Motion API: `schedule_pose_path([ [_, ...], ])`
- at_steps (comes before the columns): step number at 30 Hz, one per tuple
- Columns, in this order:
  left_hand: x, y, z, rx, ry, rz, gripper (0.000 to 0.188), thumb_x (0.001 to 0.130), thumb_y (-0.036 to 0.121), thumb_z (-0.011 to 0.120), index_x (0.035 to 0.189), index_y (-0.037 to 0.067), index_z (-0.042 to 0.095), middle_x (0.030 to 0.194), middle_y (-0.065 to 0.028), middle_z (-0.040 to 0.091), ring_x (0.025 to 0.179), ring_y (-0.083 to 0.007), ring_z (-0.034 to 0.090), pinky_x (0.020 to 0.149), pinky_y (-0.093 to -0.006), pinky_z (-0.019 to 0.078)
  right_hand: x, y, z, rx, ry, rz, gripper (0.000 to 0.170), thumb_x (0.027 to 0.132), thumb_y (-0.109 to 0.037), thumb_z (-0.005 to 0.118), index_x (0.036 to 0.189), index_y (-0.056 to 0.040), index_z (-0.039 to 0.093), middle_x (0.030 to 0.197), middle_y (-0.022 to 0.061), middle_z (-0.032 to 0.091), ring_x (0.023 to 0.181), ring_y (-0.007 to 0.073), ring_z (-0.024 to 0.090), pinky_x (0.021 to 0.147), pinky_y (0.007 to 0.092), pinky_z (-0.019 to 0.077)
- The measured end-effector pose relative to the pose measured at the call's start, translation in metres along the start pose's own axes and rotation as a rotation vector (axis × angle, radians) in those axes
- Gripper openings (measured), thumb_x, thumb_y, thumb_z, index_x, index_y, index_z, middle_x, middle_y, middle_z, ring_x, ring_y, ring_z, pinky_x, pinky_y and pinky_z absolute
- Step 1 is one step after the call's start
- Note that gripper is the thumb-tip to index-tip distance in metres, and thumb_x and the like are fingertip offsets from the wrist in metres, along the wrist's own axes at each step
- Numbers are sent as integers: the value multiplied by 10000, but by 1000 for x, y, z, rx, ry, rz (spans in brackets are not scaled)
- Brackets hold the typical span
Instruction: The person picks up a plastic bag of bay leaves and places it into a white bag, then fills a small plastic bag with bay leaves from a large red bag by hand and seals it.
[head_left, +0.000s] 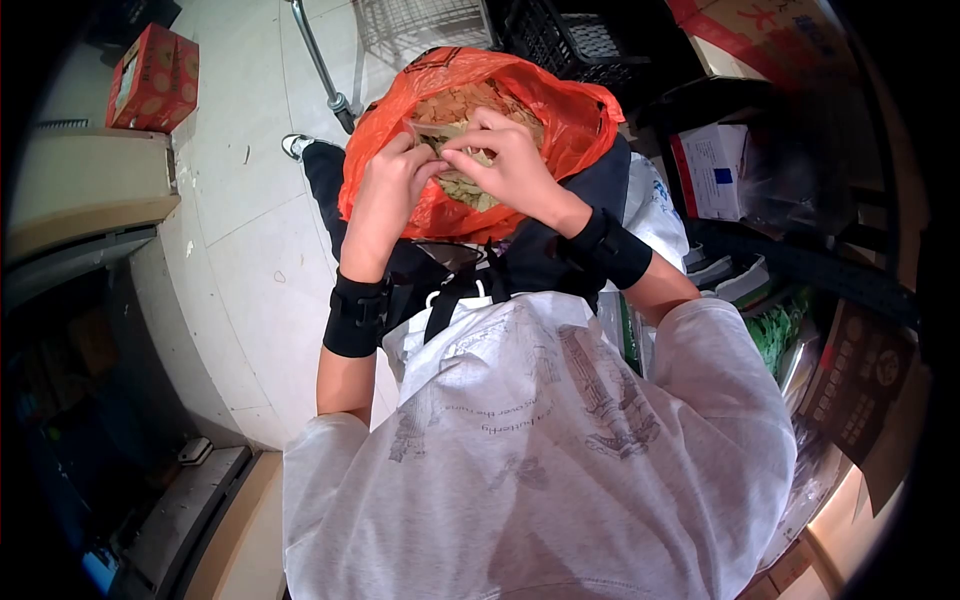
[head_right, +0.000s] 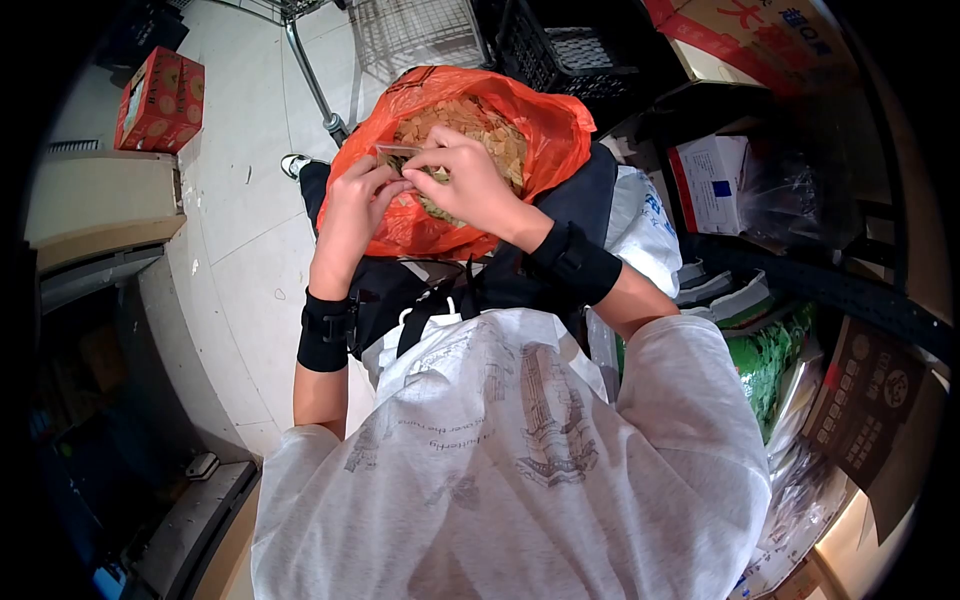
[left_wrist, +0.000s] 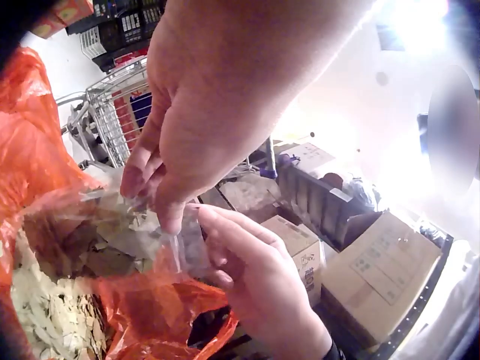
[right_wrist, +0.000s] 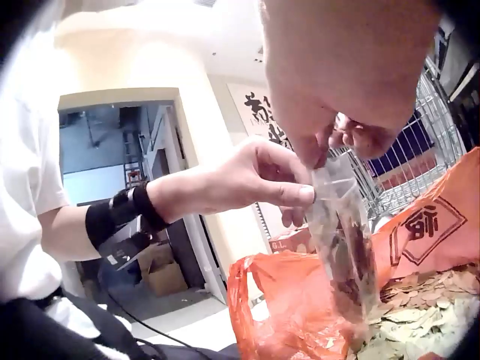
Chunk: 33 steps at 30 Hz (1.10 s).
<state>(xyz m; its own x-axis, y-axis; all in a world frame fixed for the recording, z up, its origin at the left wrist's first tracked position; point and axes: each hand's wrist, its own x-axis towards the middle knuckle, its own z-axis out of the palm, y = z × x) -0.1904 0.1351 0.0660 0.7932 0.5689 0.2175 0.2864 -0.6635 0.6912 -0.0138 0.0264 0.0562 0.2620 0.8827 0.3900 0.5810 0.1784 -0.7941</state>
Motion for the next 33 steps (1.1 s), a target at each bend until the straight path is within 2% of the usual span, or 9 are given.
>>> schedule_pose_path([
  [4, 0, 2, 0, -10, -27, -14, 141, 911, 97, 782, 977, -22, 746, 924, -209, 640, 856, -438, 678, 739, -501, 528, 2, 17, 1, -33, -125, 87, 177, 888, -219, 826, 1003, -86, 851, 767, 81, 573, 719, 240, 584, 666, 395, 448],
  [8, -1, 1, 1, 13, -59, 25, 138, 914, 101, 778, 980, -17, 746, 935, -205, 640, 861, -433, 677, 746, -499, 529, 17, 18, -9, -139, -227, 102, 175, 881, -216, 807, 997, -94, 855, 779, 103, 593, 733, 274, 598, 678, 409, 458],
  [10, -2, 5, 0, 20, -107, -1, 133, 914, 98, 774, 988, -10, 749, 954, -203, 642, 869, -426, 678, 755, -494, 534, 25, 14, -9, -186, -334, 157, 166, 852, -185, 797, 978, -92, 852, 792, 126, 614, 792, 318, 637, 729, 429, 496],
  [13, -2, 6, 0, -3, -100, 98, 128, 911, 91, 772, 997, -3, 754, 958, -201, 641, 874, -421, 679, 763, -491, 543, 25, 17, -1, -285, -303, 46, 157, 815, -164, 808, 947, -87, 843, 844, 139, 638, 885, 351, 666, 785, 463, 527],
  [19, -4, 2, 7, -38, -67, 104, 170, 888, 84, 802, 1031, -5, 780, 938, -175, 652, 836, -385, 673, 757, -454, 544, 25, 15, 1, -301, -303, -112, 178, 786, -140, 839, 951, -80, 810, 935, 135, 642, 963, 353, 661, 810, 470, 539],
  [22, -5, 1, 6, 15, -84, 94, 175, 888, 80, 801, 1042, -1, 782, 948, -174, 659, 841, -389, 678, 762, -449, 551, 27, 4, -4, -210, -198, -49, 168, 801, -124, 809, 962, -80, 793, 962, 102, 664, 986, 348, 688, 803, 463, 567],
  [25, -5, 6, 4, -24, -108, 95, 126, 903, 71, 772, 992, -14, 746, 993, -191, 663, 890, -408, 688, 778, -474, 557, 26, 7, 0, -173, -184, -74, 246, 798, -110, 846, 1031, -63, 782, 912, 123, 611, 926, 345, 645, 791, 444, 531],
  [28, -5, 6, 2, -10, -127, 76, 127, 902, 67, 771, 999, -12, 749, 996, -191, 663, 891, -403, 690, 779, -472, 559, 26, 13, 6, -178, -199, -97, 244, 803, -107, 841, 1034, -54, 782, 913, 120, 611, 918, 343, 646, 792, 445, 530],
  [33, -8, 5, 1, 9, -114, 83, 124, 903, 80, 773, 985, -11, 755, 992, -192, 660, 885, -402, 689, 773, -473, 558, 28, 15, -1, -110, -247, -96, 150, 828, -130, 806, 955, -62, 766, 946, 96, 631, 928, 329, 675, 768, 446, 546],
])
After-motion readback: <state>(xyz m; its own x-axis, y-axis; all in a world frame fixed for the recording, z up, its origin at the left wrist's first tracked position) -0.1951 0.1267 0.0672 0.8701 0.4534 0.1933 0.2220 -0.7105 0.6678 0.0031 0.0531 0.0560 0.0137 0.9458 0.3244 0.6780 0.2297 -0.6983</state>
